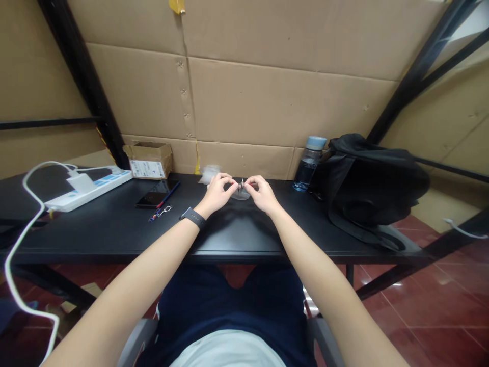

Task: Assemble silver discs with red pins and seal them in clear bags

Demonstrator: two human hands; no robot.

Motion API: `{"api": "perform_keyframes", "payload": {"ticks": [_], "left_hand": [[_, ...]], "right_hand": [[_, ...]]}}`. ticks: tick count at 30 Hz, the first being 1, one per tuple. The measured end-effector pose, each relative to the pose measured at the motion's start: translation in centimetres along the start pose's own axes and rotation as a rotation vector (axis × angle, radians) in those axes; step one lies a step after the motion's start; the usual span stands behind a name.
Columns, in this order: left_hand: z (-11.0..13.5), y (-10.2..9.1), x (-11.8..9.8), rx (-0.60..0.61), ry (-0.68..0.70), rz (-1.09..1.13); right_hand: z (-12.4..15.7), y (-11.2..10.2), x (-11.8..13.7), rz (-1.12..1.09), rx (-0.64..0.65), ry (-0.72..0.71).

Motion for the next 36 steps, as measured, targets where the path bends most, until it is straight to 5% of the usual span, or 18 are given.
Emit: {"api": "perform_keyframes", "payload": {"ticks": [5,11,25,32,36], "left_hand": [[-0.1,-0.1,-0.1,-0.012,0.014,0.016],[-0.2,-0.3,-0.1,-0.026,0.036,0.036],[-0.1,0.1,0.3,0.011,-0.001,0.027],[-0.7,0.7,1.9,0.018,-0.132,0.296],[-0.4,0.3,1.9,0.122,-0.047,-0.075]], "right_hand": [[0.8,1.2,-0.7,-0.393,0.086,0.291],[1.3,1.4,0.0,-0.646,0.116,0.392],[1.4,1.2,0.6,-0.638,0.191,0.470],[1.6,1.1,0.8,-0.679,0.300,0.481],[1.6,0.9,0.7,-0.555,0.259,0.436]]}}
Point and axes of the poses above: each hand's wrist, its own z-axis away from the middle knuckle, its own y-axis out of the palm, x = y × z, the point moved 5 cm from there along -z, towards the middle knuckle, and after that the axes turned 6 degrees about -x, right-handed, at the moved point
